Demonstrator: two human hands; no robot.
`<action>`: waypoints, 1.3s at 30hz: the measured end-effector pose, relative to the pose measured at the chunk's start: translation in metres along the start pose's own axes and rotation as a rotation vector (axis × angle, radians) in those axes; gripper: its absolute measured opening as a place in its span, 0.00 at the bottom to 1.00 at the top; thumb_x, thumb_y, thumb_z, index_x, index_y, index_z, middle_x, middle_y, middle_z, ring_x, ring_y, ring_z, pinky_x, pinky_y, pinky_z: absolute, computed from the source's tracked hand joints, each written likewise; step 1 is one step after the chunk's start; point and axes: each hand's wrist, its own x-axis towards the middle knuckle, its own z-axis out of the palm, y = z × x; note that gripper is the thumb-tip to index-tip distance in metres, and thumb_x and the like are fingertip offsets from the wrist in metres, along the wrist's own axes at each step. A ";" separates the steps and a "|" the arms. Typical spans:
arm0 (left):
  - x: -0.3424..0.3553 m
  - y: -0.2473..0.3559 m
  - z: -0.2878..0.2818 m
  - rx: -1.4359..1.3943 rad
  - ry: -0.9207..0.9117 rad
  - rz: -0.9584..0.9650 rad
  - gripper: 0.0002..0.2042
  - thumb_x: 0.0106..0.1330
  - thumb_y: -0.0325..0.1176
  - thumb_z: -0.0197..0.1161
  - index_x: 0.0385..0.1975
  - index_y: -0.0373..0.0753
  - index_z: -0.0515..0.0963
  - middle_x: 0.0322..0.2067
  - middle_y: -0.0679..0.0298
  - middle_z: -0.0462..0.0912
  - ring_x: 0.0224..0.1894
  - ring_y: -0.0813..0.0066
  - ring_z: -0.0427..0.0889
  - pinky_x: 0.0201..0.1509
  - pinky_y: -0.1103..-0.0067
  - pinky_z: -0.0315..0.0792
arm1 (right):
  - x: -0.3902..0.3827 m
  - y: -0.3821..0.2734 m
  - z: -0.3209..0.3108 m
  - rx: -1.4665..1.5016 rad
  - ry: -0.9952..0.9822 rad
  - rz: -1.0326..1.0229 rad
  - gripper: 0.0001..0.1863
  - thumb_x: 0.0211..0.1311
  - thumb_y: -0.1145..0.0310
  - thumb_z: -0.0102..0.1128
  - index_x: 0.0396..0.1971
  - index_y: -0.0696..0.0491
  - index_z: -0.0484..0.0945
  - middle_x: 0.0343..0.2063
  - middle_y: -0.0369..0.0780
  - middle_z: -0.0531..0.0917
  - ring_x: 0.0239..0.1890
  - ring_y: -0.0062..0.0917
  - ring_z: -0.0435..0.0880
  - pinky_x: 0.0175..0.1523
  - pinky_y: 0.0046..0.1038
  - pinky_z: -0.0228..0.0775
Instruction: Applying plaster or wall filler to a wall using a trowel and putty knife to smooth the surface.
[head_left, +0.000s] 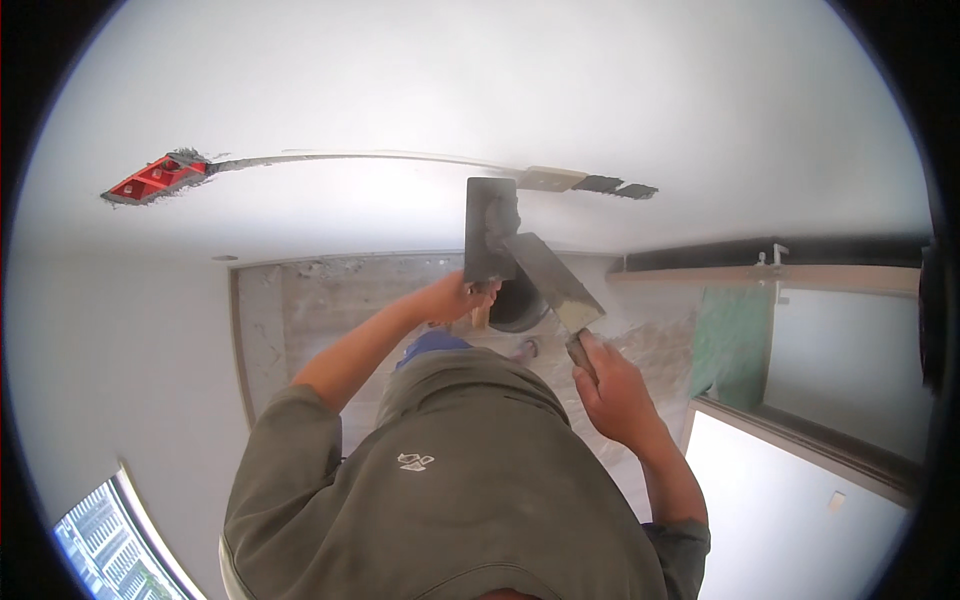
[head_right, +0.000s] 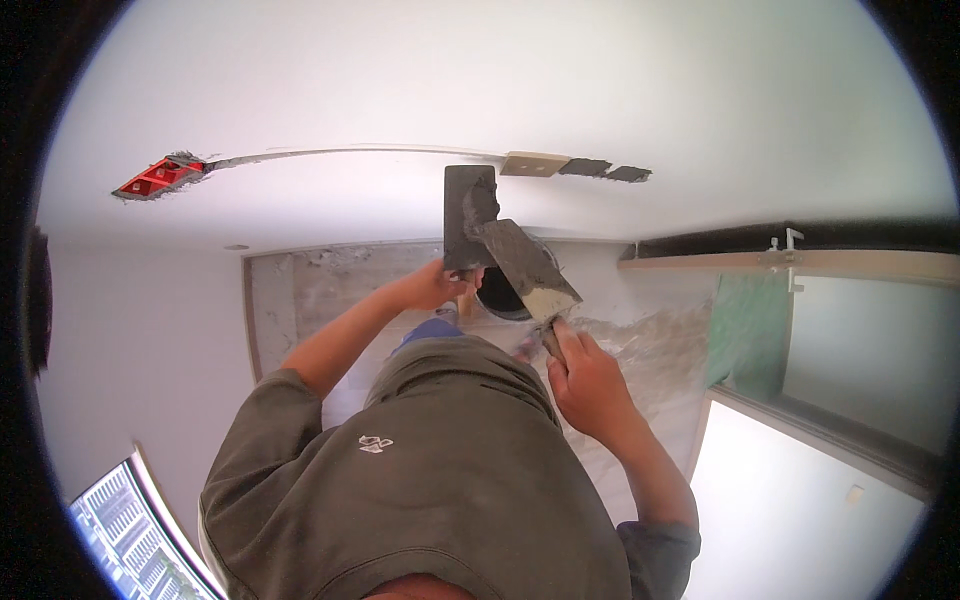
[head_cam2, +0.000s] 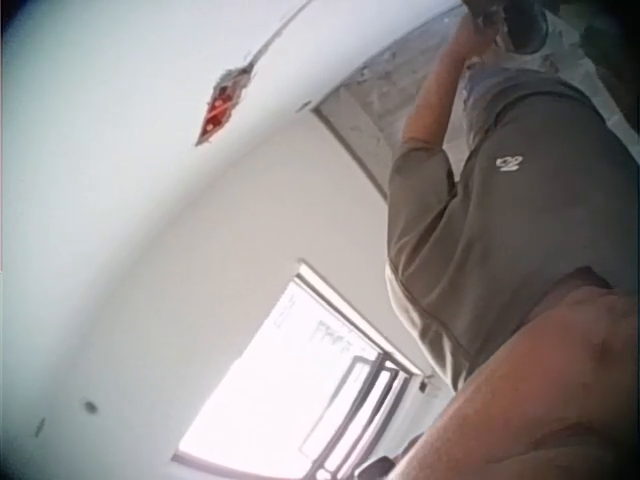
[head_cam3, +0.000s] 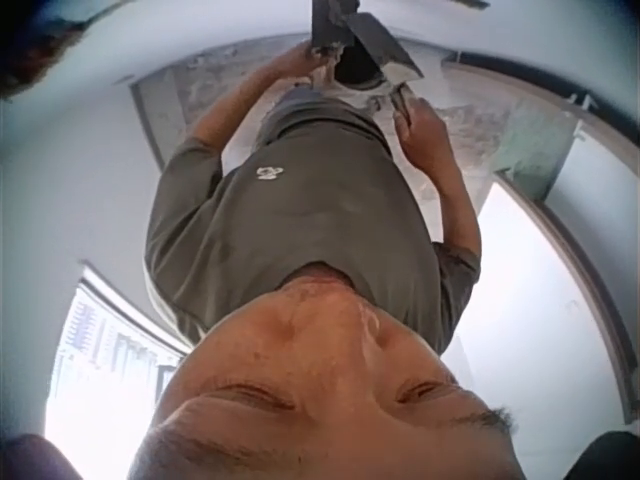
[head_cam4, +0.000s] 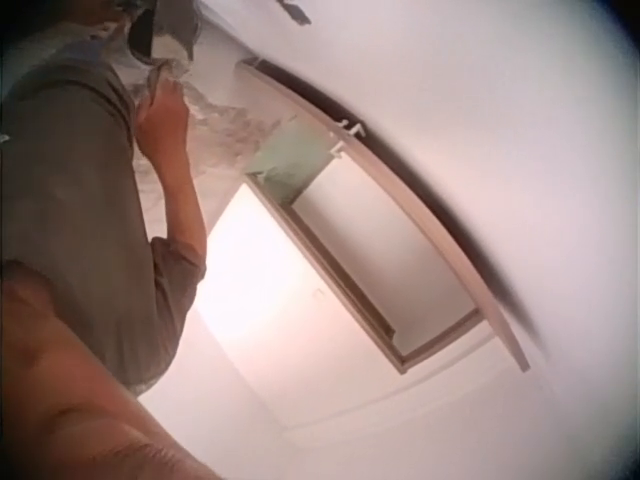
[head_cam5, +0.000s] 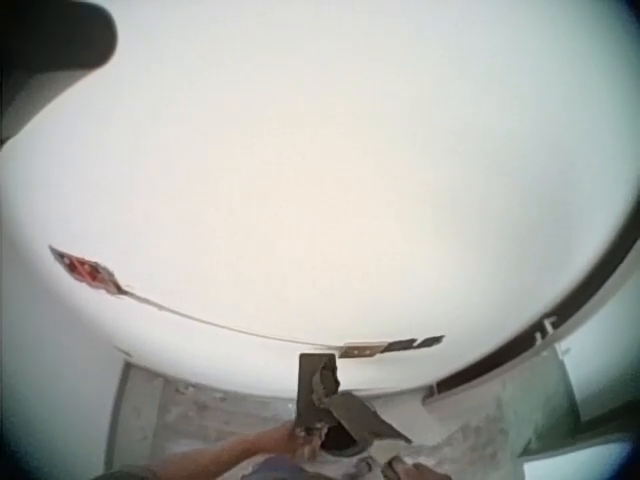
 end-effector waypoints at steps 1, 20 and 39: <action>0.000 0.000 0.000 0.001 -0.006 -0.002 0.12 0.64 0.23 0.58 0.47 0.37 0.72 0.38 0.63 0.78 0.44 0.73 0.77 0.50 0.75 0.72 | 0.003 0.001 0.003 0.001 -0.005 0.015 0.25 0.63 0.70 0.53 0.59 0.60 0.65 0.41 0.55 0.77 0.43 0.54 0.77 0.47 0.45 0.70; 0.006 -0.010 -0.033 0.053 -0.108 -0.165 0.08 0.67 0.24 0.59 0.44 0.38 0.73 0.40 0.66 0.78 0.47 0.78 0.75 0.55 0.77 0.69 | 0.054 -0.037 0.047 -0.125 -0.036 0.209 0.30 0.62 0.68 0.53 0.64 0.59 0.61 0.43 0.56 0.76 0.44 0.54 0.79 0.50 0.47 0.71; 0.017 0.000 -0.020 0.036 -0.090 -0.128 0.07 0.65 0.24 0.60 0.40 0.39 0.73 0.36 0.67 0.77 0.42 0.78 0.74 0.51 0.77 0.69 | 0.062 -0.022 0.033 -0.135 0.069 0.179 0.27 0.62 0.66 0.53 0.61 0.57 0.65 0.42 0.54 0.78 0.44 0.51 0.79 0.49 0.45 0.72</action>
